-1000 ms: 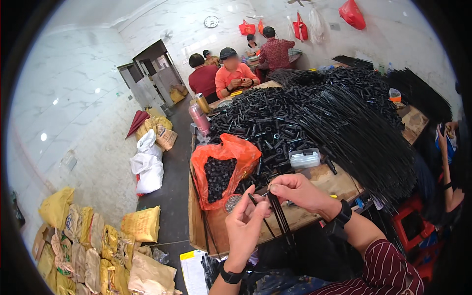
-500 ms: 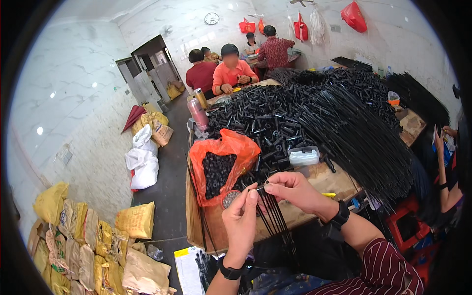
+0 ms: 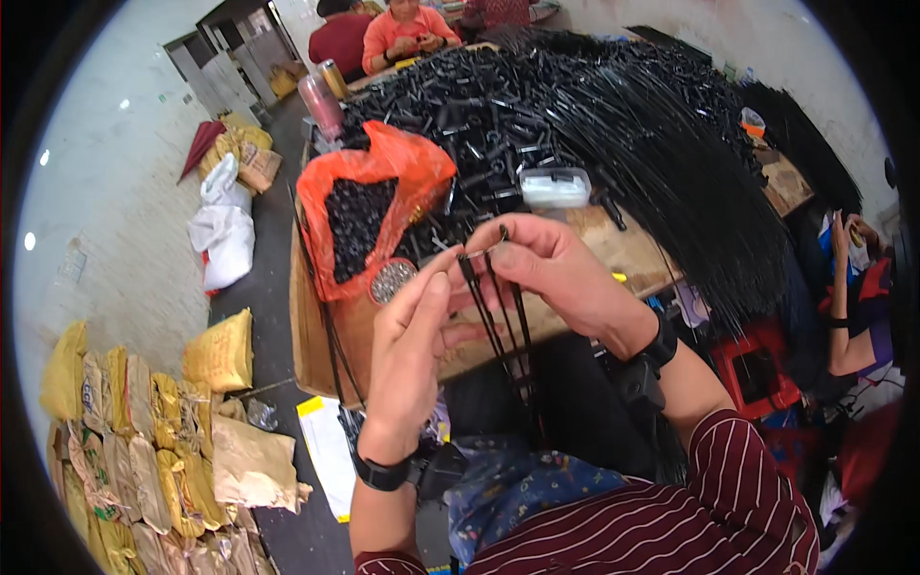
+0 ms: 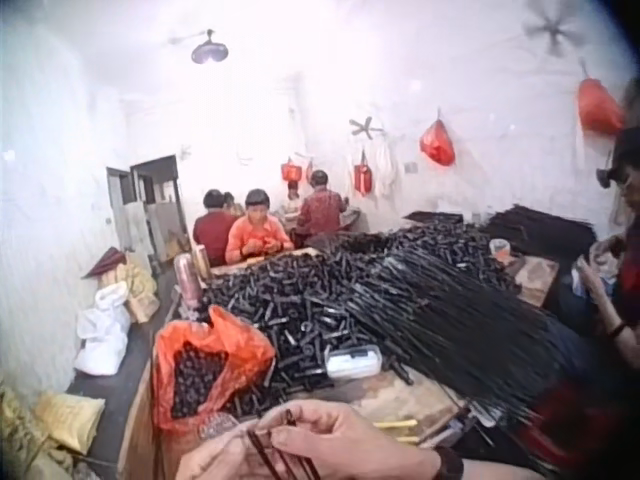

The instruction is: The recorder is assembling components for umbrella frames by inserting thin black rods into a plastic connector and securing them.

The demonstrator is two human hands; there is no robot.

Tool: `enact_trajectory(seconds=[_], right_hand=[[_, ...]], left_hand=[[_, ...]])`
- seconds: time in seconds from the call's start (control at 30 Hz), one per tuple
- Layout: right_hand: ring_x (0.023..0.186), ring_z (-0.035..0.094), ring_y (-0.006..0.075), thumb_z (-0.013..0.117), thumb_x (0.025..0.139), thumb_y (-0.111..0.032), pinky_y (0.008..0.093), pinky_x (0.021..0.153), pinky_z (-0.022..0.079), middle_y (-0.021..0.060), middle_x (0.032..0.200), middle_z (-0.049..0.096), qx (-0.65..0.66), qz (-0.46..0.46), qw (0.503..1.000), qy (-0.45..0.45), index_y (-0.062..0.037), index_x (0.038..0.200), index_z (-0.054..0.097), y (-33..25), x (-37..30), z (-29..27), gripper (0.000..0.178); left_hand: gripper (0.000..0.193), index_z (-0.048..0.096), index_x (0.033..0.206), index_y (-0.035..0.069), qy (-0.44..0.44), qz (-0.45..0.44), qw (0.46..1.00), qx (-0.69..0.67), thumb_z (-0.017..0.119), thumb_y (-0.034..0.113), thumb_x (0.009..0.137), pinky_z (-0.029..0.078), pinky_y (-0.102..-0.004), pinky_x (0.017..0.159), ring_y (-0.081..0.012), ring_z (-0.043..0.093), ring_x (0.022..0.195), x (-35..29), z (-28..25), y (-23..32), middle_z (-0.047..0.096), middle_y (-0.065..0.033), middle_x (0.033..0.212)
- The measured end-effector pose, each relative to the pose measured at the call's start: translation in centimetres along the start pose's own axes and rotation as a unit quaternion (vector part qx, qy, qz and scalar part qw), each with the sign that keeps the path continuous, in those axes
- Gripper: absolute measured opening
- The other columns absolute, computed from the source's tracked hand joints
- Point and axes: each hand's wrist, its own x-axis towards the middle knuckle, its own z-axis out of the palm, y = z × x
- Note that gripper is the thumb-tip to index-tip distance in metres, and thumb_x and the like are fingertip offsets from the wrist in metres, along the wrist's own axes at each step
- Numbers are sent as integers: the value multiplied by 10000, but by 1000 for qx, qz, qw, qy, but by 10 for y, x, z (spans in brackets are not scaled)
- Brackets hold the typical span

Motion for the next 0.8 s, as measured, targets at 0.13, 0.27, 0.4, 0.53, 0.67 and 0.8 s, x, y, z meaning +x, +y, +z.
enact_trajectory(seconds=[0.13, 0.27, 0.4, 0.53, 0.67, 0.8], right_hand=[[655, 557, 56, 584, 941, -266, 192, 569, 411, -3, 779, 608, -6, -5, 1000, 27, -19, 1059, 622, 0, -7, 1, 276], [593, 527, 82, 547, 933, -386, 210, 532, 412, 78, 821, 625, 104, -49, 988, -106, -2, 1112, 562, -7, -33, -12, 424], [575, 548, 141, 671, 841, -371, 249, 522, 403, 107, 843, 685, 224, 19, 943, -245, -136, 978, 589, -30, -65, -49, 284], [565, 574, 202, 606, 898, -89, 277, 511, 413, 175, 936, 703, 322, -54, 850, -413, -80, 919, 643, -31, -73, -43, 44], [500, 568, 244, 584, 901, -84, 301, 439, 392, 268, 888, 676, 353, -34, 885, -303, 50, 863, 609, -40, -101, -24, 142], [506, 571, 334, 513, 921, -72, 334, 431, 404, 389, 872, 613, 412, -25, 823, -391, 136, 837, 579, -40, -93, -23, 234]], left_hand=[[287, 589, 1208, -3, -9, 29, 998, 59, 571, 80, 933, 535, -249, 695, -91, 606, 870, -1, -3, -19, 643, -50, 1011], [211, 632, 1093, -50, 104, 73, 978, 165, 562, 80, 943, 502, -218, 634, -70, 592, 752, -16, -12, -22, 645, -48, 846], [227, 616, 1081, -86, 105, 78, 972, 196, 532, 76, 947, 484, -256, 728, -120, 607, 778, -44, -21, -17, 648, -73, 838], [183, 634, 917, -59, -3, 211, 972, 106, 554, 106, 912, 522, -348, 631, -284, 641, 689, -73, -43, -15, 654, -177, 779], [140, 652, 876, -49, -144, 207, 968, 15, 608, 83, 890, 562, -428, 639, -365, 661, 756, -84, -71, -13, 659, -251, 839], [163, 658, 775, 60, -264, 148, 953, 22, 741, 194, 815, 579, -434, 635, -360, 666, 808, -81, -86, 6, 682, -146, 790]])
